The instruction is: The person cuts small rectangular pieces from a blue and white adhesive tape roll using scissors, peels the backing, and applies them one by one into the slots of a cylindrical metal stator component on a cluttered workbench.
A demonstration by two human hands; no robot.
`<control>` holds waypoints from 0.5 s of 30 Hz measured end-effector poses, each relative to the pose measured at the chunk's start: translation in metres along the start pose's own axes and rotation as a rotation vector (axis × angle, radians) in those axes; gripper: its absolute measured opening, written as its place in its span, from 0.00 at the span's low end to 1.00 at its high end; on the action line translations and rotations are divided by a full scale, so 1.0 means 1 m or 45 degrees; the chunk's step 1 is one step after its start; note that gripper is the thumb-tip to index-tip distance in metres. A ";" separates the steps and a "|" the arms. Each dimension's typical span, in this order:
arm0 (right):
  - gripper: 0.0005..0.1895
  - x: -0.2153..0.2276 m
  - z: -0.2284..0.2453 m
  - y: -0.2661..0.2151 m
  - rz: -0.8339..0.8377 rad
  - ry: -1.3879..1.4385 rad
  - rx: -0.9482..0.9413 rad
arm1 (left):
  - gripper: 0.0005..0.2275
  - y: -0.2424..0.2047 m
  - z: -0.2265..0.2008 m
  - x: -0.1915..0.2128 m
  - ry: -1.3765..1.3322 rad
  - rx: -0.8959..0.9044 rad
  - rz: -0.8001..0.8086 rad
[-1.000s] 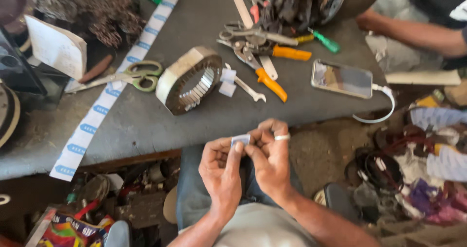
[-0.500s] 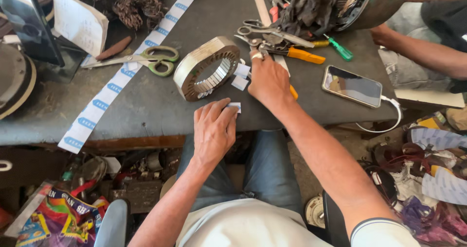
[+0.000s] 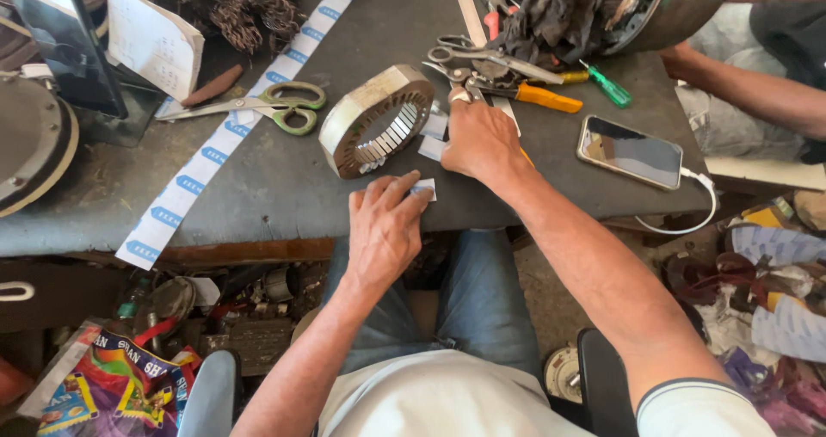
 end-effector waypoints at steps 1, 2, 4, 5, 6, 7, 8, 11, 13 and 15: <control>0.31 0.002 -0.002 0.003 -0.018 0.011 0.000 | 0.12 0.000 -0.001 0.000 0.026 -0.004 0.007; 0.30 0.003 -0.005 0.004 -0.030 0.022 0.001 | 0.13 -0.002 -0.002 -0.001 0.052 -0.003 0.017; 0.28 0.007 -0.014 0.006 -0.003 0.026 -0.104 | 0.12 -0.003 -0.003 -0.001 0.051 -0.012 0.040; 0.27 0.010 -0.019 0.007 0.012 0.028 -0.158 | 0.12 -0.002 -0.002 -0.001 0.050 -0.017 0.053; 0.22 0.017 -0.022 0.003 -0.043 0.046 -0.143 | 0.13 -0.003 -0.002 -0.001 0.031 -0.028 0.067; 0.17 0.024 -0.026 -0.002 -0.097 0.063 -0.128 | 0.15 -0.004 -0.001 -0.001 0.012 -0.038 0.081; 0.14 0.032 -0.029 -0.009 -0.152 0.079 -0.115 | 0.18 -0.005 -0.001 -0.001 -0.009 -0.050 0.093; 0.19 0.047 -0.032 -0.037 0.087 0.664 0.145 | 0.28 -0.008 0.001 -0.001 -0.041 -0.095 0.166; 0.25 0.045 -0.031 -0.056 0.226 0.517 0.146 | 0.28 -0.008 0.001 -0.004 -0.013 -0.083 0.195; 0.27 0.042 -0.023 -0.071 0.272 0.419 0.227 | 0.28 -0.008 0.002 -0.007 0.022 -0.072 0.218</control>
Point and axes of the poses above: each hand's wrist, its own y-axis towards the middle knuckle, its own x-axis out of the back of the hand, z = x × y, the point moved 5 cm from there along y, towards the middle knuckle, and after that the axes turned 15 degrees about -x, right-handed, at the moved point
